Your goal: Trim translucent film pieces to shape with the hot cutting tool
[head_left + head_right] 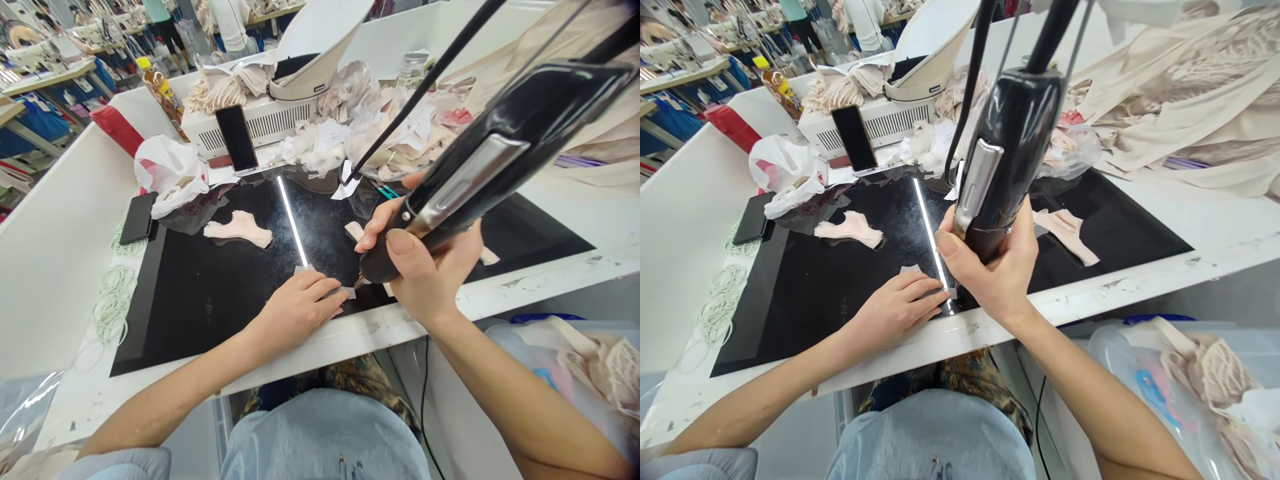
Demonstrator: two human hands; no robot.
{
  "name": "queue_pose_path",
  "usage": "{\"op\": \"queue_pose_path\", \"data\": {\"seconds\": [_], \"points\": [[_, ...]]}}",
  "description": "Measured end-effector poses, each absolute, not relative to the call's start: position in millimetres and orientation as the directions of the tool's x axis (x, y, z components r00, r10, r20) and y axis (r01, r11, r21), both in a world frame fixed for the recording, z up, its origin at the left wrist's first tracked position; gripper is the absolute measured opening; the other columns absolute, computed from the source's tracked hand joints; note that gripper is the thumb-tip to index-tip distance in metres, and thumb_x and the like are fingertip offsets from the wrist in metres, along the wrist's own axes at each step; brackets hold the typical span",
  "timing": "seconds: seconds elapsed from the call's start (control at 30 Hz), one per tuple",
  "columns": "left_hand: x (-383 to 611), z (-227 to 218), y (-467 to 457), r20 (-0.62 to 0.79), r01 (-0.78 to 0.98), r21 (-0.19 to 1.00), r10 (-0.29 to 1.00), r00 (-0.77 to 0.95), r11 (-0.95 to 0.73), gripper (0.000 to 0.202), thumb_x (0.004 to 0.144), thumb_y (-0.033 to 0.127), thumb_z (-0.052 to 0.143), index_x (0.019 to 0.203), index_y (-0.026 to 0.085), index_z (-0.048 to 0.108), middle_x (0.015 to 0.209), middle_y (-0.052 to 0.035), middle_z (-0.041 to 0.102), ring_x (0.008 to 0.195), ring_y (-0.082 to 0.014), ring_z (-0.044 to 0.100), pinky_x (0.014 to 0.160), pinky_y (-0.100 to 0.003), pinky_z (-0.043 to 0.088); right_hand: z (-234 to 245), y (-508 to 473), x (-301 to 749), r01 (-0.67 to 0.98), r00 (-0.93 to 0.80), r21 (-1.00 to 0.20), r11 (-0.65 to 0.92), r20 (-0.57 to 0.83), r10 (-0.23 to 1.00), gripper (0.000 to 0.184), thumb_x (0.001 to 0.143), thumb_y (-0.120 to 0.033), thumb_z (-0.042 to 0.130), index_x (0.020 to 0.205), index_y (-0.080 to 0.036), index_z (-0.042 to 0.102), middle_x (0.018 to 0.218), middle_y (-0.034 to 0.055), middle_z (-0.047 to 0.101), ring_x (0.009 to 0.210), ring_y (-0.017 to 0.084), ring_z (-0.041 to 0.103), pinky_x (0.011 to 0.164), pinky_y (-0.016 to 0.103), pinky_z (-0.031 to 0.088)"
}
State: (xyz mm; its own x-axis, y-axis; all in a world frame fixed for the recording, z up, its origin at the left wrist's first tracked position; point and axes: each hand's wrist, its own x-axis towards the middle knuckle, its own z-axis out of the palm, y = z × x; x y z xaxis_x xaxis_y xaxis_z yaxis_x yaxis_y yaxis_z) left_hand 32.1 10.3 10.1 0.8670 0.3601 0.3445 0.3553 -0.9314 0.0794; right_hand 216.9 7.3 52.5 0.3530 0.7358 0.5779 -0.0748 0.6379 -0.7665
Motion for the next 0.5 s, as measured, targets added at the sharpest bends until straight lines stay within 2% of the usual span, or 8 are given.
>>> {"op": "queue_pose_path", "data": {"seconds": [0.17, 0.37, 0.5], "points": [[33.3, 11.3, 9.6, 0.335, 0.361, 0.077, 0.365, 0.869, -0.929, 0.024, 0.103, 0.026, 0.052, 0.12, 0.016, 0.067, 0.115, -0.0073, 0.071, 0.107, -0.0215, 0.064, 0.096, -0.039, 0.055, 50.6, 7.3, 216.4, -0.089, 0.339, -0.769, 0.634, 0.575, 0.745, 0.036, 0.077, -0.04, 0.081, 0.102, -0.031, 0.058, 0.077, -0.0018, 0.068, 0.057, 0.018, 0.063, 0.052, 0.035, 0.056], [32.6, 9.9, 9.7, 0.327, 0.362, 0.083, 0.368, 0.87, -0.929, 0.024, 0.103, 0.026, 0.052, 0.121, 0.016, 0.066, 0.117, -0.0077, 0.07, 0.108, -0.0219, 0.064, 0.096, -0.04, 0.055, 51.7, 5.2, 214.9, -0.084, 0.384, -0.818, 0.57, 0.501, 0.775, 0.037, 0.074, -0.039, 0.084, 0.101, -0.03, 0.061, 0.08, -0.0012, 0.069, 0.062, 0.019, 0.066, 0.055, 0.036, 0.058], [31.9, 9.5, 10.1, 0.327, 0.362, 0.079, 0.367, 0.871, -0.929, 0.024, 0.103, 0.026, 0.052, 0.12, 0.017, 0.067, 0.116, -0.0074, 0.07, 0.107, -0.0225, 0.063, 0.095, -0.04, 0.054, 53.6, 2.0, 216.0, -0.138, 0.347, -0.772, 0.62, 0.549, 0.76, 0.04, 0.077, -0.034, 0.082, 0.112, -0.03, 0.064, 0.076, -0.0024, 0.067, 0.053, 0.016, 0.061, 0.049, 0.034, 0.053]]}}
